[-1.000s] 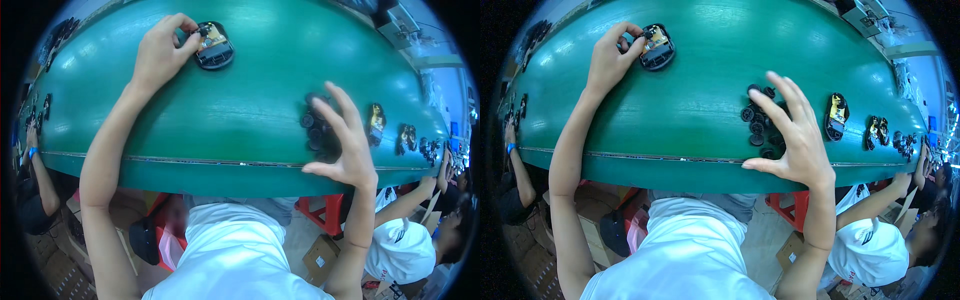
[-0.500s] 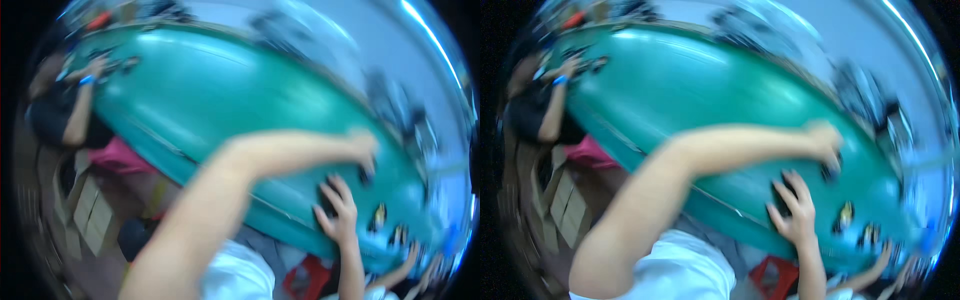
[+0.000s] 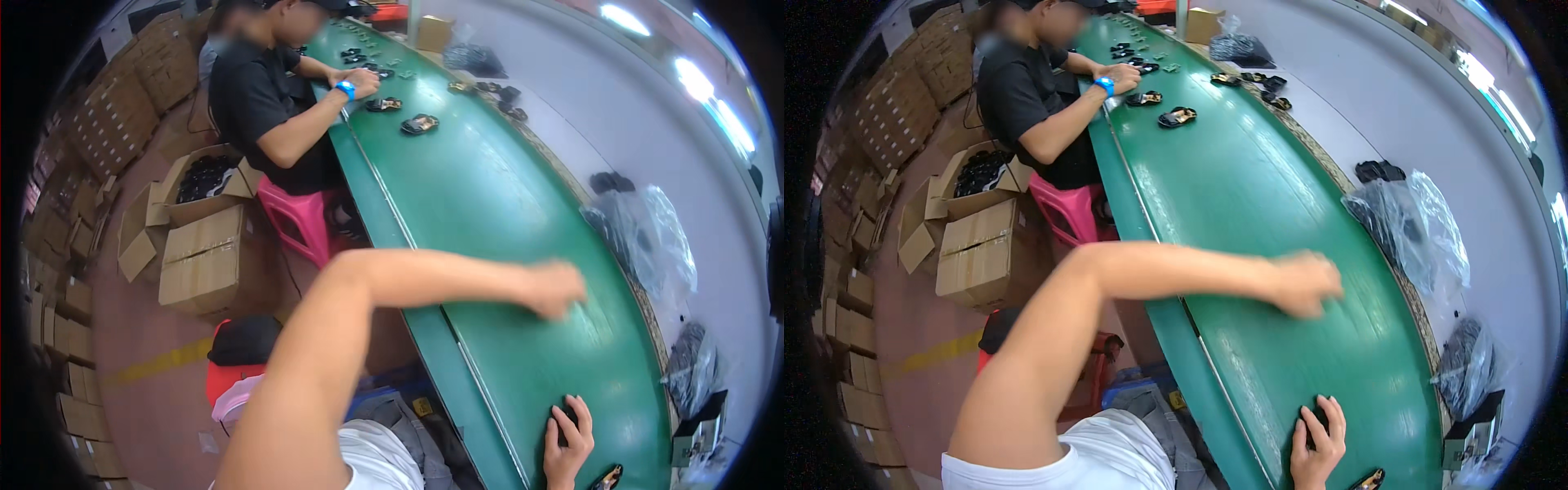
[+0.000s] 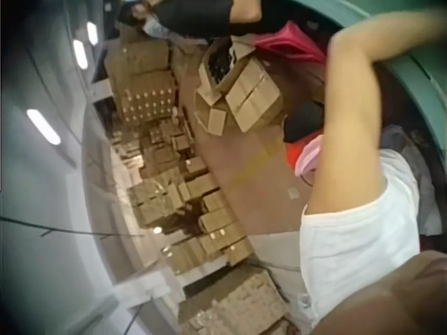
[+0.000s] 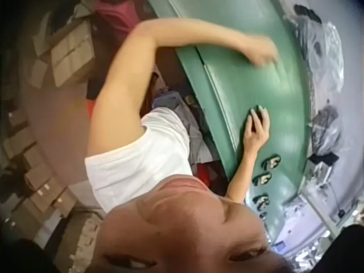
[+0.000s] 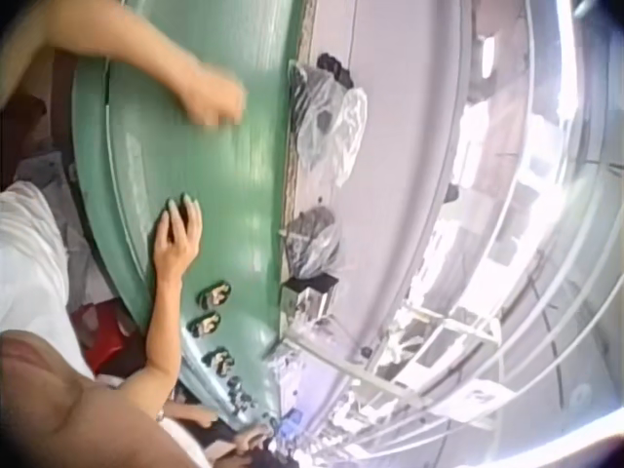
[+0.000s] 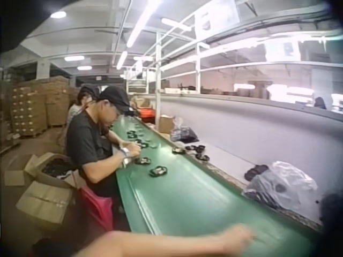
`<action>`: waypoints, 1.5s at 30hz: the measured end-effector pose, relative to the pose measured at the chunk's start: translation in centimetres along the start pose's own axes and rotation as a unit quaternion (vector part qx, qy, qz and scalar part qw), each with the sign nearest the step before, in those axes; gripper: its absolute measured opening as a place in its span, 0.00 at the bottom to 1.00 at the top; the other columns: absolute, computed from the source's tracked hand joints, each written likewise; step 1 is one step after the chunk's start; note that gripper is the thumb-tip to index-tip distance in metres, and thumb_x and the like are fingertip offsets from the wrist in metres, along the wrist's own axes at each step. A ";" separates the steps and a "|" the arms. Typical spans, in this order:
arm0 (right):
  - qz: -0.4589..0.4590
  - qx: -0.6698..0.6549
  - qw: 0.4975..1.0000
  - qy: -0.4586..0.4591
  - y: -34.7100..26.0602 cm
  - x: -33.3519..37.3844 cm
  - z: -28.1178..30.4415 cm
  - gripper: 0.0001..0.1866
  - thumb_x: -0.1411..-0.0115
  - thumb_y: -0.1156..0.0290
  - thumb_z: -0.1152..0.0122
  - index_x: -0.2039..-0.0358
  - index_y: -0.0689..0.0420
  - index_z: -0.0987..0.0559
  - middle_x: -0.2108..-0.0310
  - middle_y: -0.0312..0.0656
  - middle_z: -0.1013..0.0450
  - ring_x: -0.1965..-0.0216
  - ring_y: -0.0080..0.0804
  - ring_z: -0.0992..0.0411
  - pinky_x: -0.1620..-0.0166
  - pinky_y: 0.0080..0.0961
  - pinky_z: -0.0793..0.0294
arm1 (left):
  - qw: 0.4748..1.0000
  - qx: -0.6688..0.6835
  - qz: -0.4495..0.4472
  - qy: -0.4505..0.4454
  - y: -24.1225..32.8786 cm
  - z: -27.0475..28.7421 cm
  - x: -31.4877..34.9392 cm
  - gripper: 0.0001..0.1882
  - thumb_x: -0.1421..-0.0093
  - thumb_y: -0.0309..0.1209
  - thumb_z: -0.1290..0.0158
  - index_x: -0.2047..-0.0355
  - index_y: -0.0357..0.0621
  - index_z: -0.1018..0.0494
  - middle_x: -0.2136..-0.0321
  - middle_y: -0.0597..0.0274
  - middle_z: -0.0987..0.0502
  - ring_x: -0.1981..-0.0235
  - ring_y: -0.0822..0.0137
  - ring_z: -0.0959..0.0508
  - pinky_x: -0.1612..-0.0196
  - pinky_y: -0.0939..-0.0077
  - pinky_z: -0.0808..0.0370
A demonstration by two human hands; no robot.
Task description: Assembling small electronic components into plastic housings on a production line
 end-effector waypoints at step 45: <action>-0.010 0.039 0.999 -0.001 -3.3 1.2 1.0 0.16 0.39 0.76 0.36 0.50 0.59 0.17 0.40 0.52 0.26 0.39 0.56 0.30 0.37 0.45 0.30 | 0.751 -0.288 0.542 0.243 -25.5 18.1 20.2 0.36 0.40 0.40 0.50 0.30 0.56 0.38 0.27 0.49 0.45 0.29 0.42 0.41 0.31 0.47 0.39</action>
Point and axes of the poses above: each hand's wrist, its own x-axis away from the middle knuckle, its own z-axis out of the back of the hand, y = z × x, the point moved 2 cm from there along -x, towards the middle knuckle
